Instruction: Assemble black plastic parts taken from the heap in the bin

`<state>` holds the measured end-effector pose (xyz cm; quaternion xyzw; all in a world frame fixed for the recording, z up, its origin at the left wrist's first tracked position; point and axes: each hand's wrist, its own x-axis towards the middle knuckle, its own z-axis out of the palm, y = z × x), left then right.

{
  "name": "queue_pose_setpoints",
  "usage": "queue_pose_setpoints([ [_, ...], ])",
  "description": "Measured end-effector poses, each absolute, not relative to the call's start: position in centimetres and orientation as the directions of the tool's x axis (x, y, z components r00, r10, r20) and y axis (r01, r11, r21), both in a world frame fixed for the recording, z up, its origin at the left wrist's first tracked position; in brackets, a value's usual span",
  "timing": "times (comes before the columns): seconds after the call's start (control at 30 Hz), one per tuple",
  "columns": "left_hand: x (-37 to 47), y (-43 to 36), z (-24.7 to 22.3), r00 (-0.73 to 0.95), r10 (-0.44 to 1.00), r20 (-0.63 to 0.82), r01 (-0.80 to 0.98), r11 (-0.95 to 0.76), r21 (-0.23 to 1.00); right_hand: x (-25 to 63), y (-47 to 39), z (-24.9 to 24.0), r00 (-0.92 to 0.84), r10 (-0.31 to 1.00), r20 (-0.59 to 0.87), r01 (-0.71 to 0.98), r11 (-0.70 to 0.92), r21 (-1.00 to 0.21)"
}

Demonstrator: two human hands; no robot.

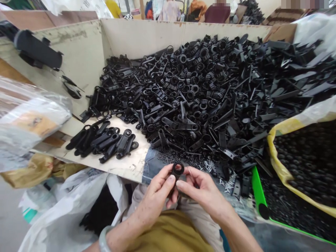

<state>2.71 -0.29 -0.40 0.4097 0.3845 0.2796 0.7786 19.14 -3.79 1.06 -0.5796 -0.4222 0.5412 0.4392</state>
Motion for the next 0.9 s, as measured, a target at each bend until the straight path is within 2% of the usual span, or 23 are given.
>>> queue_pose_setpoints([
  [0.13, 2.0, -0.5, 0.9, 0.573, 0.727, -0.379, -0.033, 0.483, 0.875, 19.3, -3.8, 0.9, 0.047, 0.959, -0.281, -0.021, -0.28, -0.96],
  [0.3, 0.9, -0.4, 2.1, 0.665, 0.664, -0.342, 0.148, 0.332, 0.932, 18.8, -4.4, 0.8, 0.066, 0.953, -0.295, -0.101, -0.287, -0.952],
  [0.53, 1.0, -1.2, 0.5, 0.578, 0.784, -0.226, 0.247, 0.095, 0.964, 16.8, -5.4, -1.5, 0.252, 0.952, -0.174, 0.037, -0.189, -0.981],
  [0.67, -0.8, 0.5, 1.5, 0.633, 0.755, -0.17, 0.233, 0.023, 0.972, 16.9, -5.6, -1.4, 0.162, 0.977, -0.135, 0.155, -0.161, -0.975],
  [0.73, -3.1, 2.8, 2.3, 0.568, 0.819, -0.08, 0.226, -0.061, 0.972, 17.4, -5.1, -0.9, 0.099, 0.991, -0.086, 0.263, -0.109, -0.959],
  [0.8, -5.8, 5.9, 2.9, 0.356, 0.93, 0.093, 0.391, -0.238, 0.889, 17.9, -3.9, -0.3, 0.075, 0.997, 0.009, 0.406, -0.022, -0.914],
  [0.83, -7.1, 7.5, 3.0, 0.272, 0.935, 0.229, 0.51, -0.342, 0.79, 18.1, -3.1, 0.0, 0.076, 0.995, 0.072, 0.487, 0.026, -0.873],
  [0.9, -9.0, 10.5, 2.7, 0.192, 0.894, 0.405, 0.731, -0.405, 0.549, 18.0, -1.0, 0.5, 0.085, 0.972, 0.219, 0.65, 0.113, -0.752],
])
